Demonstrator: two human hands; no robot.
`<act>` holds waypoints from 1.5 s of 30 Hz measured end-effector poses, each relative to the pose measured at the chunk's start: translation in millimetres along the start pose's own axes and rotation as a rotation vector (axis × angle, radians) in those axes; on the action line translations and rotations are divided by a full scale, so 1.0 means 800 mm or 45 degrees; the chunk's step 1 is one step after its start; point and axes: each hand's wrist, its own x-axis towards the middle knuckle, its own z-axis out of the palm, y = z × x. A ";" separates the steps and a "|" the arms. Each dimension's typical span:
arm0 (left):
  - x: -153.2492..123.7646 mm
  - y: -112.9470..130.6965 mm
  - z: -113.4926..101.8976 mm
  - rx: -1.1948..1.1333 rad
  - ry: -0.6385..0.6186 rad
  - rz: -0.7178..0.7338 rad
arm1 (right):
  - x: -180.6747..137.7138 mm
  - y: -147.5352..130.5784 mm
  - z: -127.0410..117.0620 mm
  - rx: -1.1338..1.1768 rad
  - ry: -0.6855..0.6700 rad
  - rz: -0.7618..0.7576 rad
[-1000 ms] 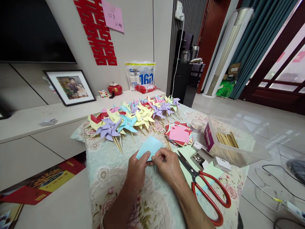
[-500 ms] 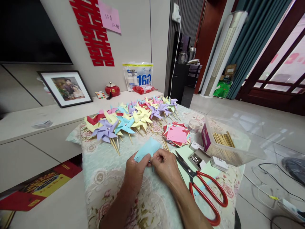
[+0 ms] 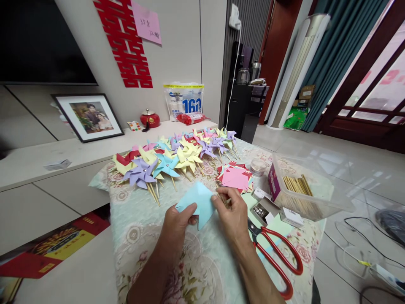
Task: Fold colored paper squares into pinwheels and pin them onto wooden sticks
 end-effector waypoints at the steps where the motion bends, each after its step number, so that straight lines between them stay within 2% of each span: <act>1: 0.001 -0.001 -0.003 -0.007 -0.051 -0.017 | 0.003 0.001 -0.003 0.057 0.018 0.026; 3: 0.003 -0.003 -0.007 -0.014 -0.158 -0.055 | 0.007 0.002 -0.007 0.226 -0.072 0.125; 8: 0.005 -0.005 -0.014 0.087 -0.314 -0.095 | 0.005 0.001 -0.012 0.556 -0.505 0.438; 11: 0.002 -0.001 -0.014 0.173 -0.362 -0.090 | 0.002 -0.006 -0.013 0.633 -0.710 0.486; 13: 0.000 0.003 -0.013 0.225 -0.382 -0.078 | 0.001 -0.009 -0.013 0.629 -0.757 0.471; 18: -0.001 0.007 -0.011 0.349 -0.369 -0.078 | 0.003 -0.003 -0.011 0.497 -0.769 0.415; 25: 0.001 0.003 -0.012 0.346 -0.369 -0.088 | 0.002 0.004 -0.010 0.280 -0.711 0.373; 29: -0.002 0.004 -0.012 0.107 -0.418 -0.129 | -0.001 -0.003 -0.006 0.374 -0.646 0.371; 35: -0.010 0.012 -0.003 -0.309 -0.366 -0.185 | -0.002 -0.005 0.009 0.487 -0.357 0.323; 38: -0.011 0.011 0.001 -0.361 -0.389 -0.169 | -0.005 -0.005 0.016 0.510 -0.314 0.278; 45: -0.008 0.004 0.002 -0.356 -0.282 -0.101 | -0.011 -0.001 0.024 0.410 -0.244 0.112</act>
